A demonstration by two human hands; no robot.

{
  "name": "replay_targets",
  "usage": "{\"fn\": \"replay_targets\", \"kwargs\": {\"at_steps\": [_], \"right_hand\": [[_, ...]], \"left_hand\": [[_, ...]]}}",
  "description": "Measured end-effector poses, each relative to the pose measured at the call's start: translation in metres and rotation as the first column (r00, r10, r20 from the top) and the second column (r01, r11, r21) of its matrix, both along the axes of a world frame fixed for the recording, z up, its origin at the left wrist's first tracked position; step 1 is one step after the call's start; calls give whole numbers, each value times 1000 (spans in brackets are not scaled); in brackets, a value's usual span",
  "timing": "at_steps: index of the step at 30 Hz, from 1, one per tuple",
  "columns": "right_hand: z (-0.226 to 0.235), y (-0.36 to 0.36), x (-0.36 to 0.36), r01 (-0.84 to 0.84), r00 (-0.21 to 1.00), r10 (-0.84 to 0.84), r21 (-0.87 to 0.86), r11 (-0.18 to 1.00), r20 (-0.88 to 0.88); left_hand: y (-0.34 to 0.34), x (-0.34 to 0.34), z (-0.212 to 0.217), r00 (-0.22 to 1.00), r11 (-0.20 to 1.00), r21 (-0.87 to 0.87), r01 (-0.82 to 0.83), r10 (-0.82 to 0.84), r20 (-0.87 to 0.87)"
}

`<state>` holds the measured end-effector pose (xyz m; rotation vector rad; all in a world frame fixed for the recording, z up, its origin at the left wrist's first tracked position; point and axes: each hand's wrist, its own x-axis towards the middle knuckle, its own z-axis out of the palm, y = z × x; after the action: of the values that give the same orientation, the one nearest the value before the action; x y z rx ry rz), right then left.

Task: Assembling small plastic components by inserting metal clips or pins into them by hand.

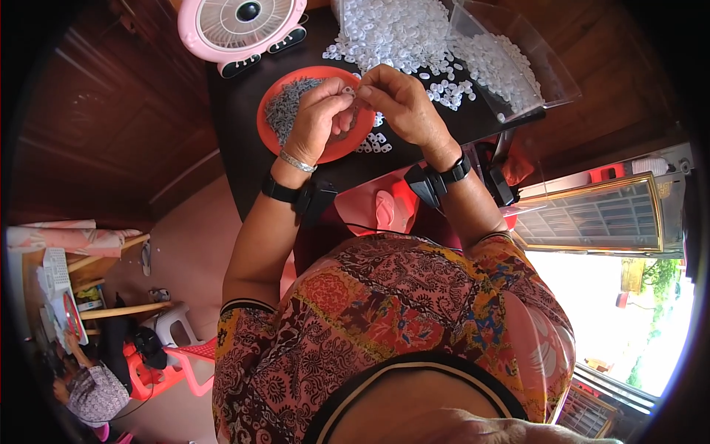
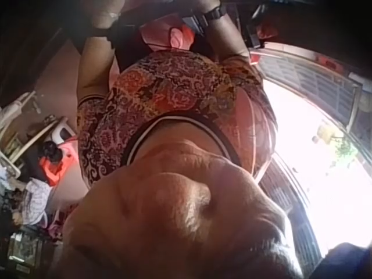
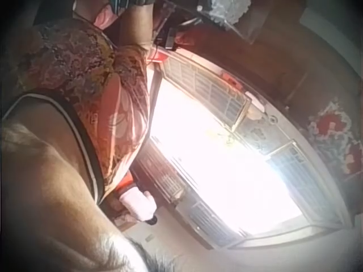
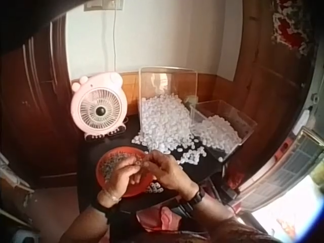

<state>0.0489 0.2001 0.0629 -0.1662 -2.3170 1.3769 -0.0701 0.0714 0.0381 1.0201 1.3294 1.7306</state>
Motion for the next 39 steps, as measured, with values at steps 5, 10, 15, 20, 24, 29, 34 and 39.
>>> {"fn": "replay_targets", "kwargs": {"at_steps": [5,10,15,20,24,29,34,39], "right_hand": [[7,1,1,21,1000,-22,-23,1000,-7],[4,0,0,24,999,-26,88,996,27],[5,2,1,45,998,-49,117,992,29],[6,4,1,48,998,-54,128,991,44],[3,4,0,36,998,-43,171,985,34],[2,3,0,47,998,-53,227,973,23],[-8,1,-3,86,996,-79,290,953,-35],[-11,0,-4,113,993,-100,324,939,-55]], "left_hand": [[0,-4,-4,1000,1000,25,-7,7,-13],[2,0,-1,999,999,-19,-25,25,-46],[2,-2,-4,999,1000,-20,-19,18,-43],[3,-6,-7,997,999,-39,24,-27,-70],[4,-6,-7,997,998,-47,34,-38,-69],[4,-3,-6,998,998,-65,-7,4,-57],[5,0,-6,997,997,-74,-30,25,-68],[5,0,-8,998,996,-90,-17,12,-61]]}}
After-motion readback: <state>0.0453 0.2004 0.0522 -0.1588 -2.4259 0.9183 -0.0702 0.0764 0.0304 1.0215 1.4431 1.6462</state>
